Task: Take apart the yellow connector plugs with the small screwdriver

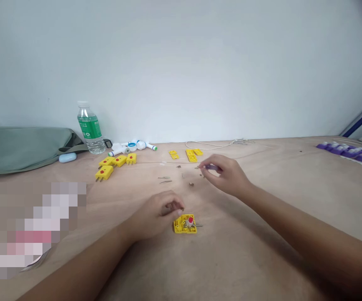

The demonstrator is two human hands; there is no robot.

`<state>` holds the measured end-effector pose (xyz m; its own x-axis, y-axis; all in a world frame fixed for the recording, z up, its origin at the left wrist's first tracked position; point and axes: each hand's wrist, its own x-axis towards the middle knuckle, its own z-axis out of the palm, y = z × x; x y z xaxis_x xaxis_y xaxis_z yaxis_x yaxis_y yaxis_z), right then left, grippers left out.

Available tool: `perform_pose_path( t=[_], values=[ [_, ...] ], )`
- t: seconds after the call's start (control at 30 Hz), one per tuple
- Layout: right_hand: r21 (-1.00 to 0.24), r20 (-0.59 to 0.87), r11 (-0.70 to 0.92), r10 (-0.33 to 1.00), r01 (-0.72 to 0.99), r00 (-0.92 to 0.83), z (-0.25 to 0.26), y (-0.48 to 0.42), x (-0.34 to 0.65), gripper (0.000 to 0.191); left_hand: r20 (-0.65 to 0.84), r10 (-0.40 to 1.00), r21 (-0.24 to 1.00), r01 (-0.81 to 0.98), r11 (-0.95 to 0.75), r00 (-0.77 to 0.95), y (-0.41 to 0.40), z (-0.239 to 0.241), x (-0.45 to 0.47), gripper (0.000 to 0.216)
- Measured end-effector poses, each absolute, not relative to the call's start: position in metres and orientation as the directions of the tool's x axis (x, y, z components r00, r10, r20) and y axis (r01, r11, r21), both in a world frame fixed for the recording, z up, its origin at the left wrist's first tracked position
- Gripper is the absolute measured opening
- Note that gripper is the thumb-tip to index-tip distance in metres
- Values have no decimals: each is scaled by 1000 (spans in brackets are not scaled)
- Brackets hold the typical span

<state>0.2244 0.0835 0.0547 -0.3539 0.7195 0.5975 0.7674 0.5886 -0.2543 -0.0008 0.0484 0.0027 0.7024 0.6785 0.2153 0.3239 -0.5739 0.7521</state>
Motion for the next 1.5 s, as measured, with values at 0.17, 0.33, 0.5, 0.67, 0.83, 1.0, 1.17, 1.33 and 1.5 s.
perform_pose_path(
  t=[0.17, 0.33, 0.5, 0.67, 0.83, 1.0, 1.17, 1.33, 1.5],
  values=[
    [-271, 603, 613, 709, 742, -365, 20, 44, 267, 13, 345, 765, 617, 483, -621, 544, 57, 1, 6, 11],
    [-344, 501, 604, 766, 719, -403, 1, 37, 277, 19, 406, 798, 501, 621, -602, 446, 77, 3, 33, 12],
    [-387, 544, 608, 757, 693, -361, 3, 45, 278, 19, 396, 815, 459, 677, -575, 423, 94, 3, 55, 11],
    [-416, 568, 661, 725, 624, -390, 8, 37, 275, 20, 385, 848, 533, 662, -527, 365, 80, 7, 45, 22],
    [-457, 473, 726, 687, 513, -551, 10, 16, 243, 13, 306, 818, 687, 481, -544, 488, 24, 14, 18, 28],
    [-560, 353, 613, 785, 558, -509, 3, 3, 218, 25, 211, 772, 666, 490, -562, 599, -4, 8, 4, 48],
    [-641, 287, 596, 771, 484, -569, 0, 8, 221, 23, 189, 793, 645, 536, -545, 579, 8, 7, 5, 30],
    [-581, 296, 643, 737, 498, -607, 4, 13, 226, 23, 183, 791, 679, 507, -531, 583, 11, 13, 8, 17],
    [-416, 341, 651, 759, 635, -554, -1, 6, 222, 20, 165, 823, 708, 516, -483, 544, 12, 12, 10, 15]
  ],
)
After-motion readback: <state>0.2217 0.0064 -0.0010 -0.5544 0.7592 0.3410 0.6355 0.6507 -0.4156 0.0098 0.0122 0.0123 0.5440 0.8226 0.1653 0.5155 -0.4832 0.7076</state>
